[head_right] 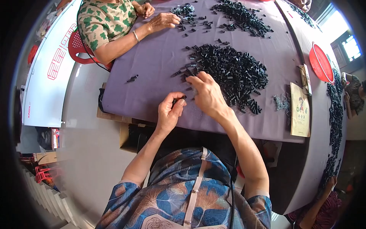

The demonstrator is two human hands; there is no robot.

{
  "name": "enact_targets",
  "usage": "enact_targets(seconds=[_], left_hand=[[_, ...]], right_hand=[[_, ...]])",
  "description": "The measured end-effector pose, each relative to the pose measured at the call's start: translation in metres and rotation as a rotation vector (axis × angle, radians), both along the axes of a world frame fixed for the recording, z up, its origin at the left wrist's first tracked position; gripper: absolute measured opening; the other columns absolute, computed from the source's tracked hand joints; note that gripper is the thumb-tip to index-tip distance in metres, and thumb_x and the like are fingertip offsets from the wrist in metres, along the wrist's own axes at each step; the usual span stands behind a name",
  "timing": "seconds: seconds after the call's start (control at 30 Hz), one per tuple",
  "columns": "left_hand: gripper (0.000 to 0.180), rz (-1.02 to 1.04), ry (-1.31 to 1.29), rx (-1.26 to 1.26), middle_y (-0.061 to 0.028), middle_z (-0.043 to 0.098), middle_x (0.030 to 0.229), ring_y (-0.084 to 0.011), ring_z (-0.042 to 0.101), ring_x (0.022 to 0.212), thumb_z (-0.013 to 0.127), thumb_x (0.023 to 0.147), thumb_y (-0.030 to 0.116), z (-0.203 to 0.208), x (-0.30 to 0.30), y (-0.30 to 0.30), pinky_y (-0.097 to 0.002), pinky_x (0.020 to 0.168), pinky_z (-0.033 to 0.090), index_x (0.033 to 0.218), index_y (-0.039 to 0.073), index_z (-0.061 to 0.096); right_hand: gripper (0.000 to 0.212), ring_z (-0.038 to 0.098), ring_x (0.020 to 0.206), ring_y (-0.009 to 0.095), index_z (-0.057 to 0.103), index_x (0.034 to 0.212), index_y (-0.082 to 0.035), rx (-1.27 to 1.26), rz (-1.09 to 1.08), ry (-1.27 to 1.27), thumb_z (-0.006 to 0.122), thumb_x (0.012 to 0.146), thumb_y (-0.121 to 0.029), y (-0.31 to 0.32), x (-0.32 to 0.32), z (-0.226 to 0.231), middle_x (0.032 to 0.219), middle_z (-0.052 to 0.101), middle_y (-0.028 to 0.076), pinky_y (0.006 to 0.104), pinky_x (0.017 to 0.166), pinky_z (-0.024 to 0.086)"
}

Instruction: Sorting and counting small black plastic components and putting them in a small cylindrical container.

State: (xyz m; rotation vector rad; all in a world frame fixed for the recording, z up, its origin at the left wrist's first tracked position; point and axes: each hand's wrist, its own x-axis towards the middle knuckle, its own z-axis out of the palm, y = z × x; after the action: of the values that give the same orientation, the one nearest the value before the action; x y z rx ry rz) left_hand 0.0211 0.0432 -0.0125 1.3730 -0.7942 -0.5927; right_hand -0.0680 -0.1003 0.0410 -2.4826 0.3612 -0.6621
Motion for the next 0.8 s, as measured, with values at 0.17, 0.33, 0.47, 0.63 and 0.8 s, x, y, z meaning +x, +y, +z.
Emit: enact_targets(seconds=[0.17, 0.33, 0.47, 0.63, 0.8], left_hand=[[0.013, 0.006, -0.116, 0.113, -0.0010, 0.061, 0.079, -0.0019, 0.043, 0.056, 0.055, 0.094, 0.009, 0.006, -0.005, -0.003, -0.0183, 0.050, 0.037, 0.106, 0.002, 0.058], [0.015, -0.076, -0.115, 0.215, -0.0093, 0.066, 0.081, -0.0136, 0.062, 0.074, 0.056, 0.092, 0.007, 0.023, -0.022, -0.012, -0.0273, 0.066, 0.048, 0.105, 0.000, 0.058], [0.014, -0.143, -0.092, 0.239, -0.0054, 0.063, 0.076, -0.0100, 0.055, 0.067, 0.056, 0.092, 0.006, 0.026, -0.031, -0.017, -0.0257, 0.063, 0.047, 0.104, 0.000, 0.059], [0.012, -0.165, -0.145, 0.252, -0.0039, 0.062, 0.078, -0.0093, 0.055, 0.068, 0.059, 0.090, 0.004, 0.024, -0.037, -0.022, -0.0249, 0.063, 0.046, 0.102, 0.000, 0.059], [0.010, -0.123, -0.262, 0.123, 0.0048, 0.052, 0.071, -0.0012, 0.043, 0.057, 0.059, 0.091, 0.003, 0.017, -0.042, -0.026, -0.0179, 0.050, 0.036, 0.101, 0.004, 0.059]], right_hand=[[0.029, 0.068, 0.085, 0.021, 0.066, 0.098, -0.001, 0.473, -0.153, -0.048, 0.059, 0.073, 0.012, 0.013, -0.041, -0.008, 0.089, 0.069, 0.013, 0.0287, 0.074, 0.052], [0.023, 0.065, 0.085, 0.009, 0.067, 0.098, -0.001, 0.910, -0.196, -0.201, 0.065, 0.078, 0.009, 0.022, -0.068, -0.036, 0.090, 0.071, 0.005, 0.0237, 0.076, 0.051], [0.018, 0.064, 0.083, 0.008, 0.068, 0.095, -0.002, 0.673, -0.167, -0.289, 0.070, 0.078, 0.005, 0.022, -0.077, -0.041, 0.090, 0.071, 0.005, 0.0221, 0.076, 0.050], [0.020, 0.062, 0.083, 0.008, 0.068, 0.098, -0.001, 0.822, -0.219, -0.281, 0.067, 0.079, 0.007, 0.023, -0.084, -0.037, 0.089, 0.069, 0.003, 0.0223, 0.074, 0.050], [0.020, 0.063, 0.082, 0.008, 0.067, 0.098, 0.000, 0.855, -0.190, -0.290, 0.065, 0.080, 0.008, 0.023, -0.088, -0.039, 0.092, 0.069, 0.005, 0.0225, 0.073, 0.050]])
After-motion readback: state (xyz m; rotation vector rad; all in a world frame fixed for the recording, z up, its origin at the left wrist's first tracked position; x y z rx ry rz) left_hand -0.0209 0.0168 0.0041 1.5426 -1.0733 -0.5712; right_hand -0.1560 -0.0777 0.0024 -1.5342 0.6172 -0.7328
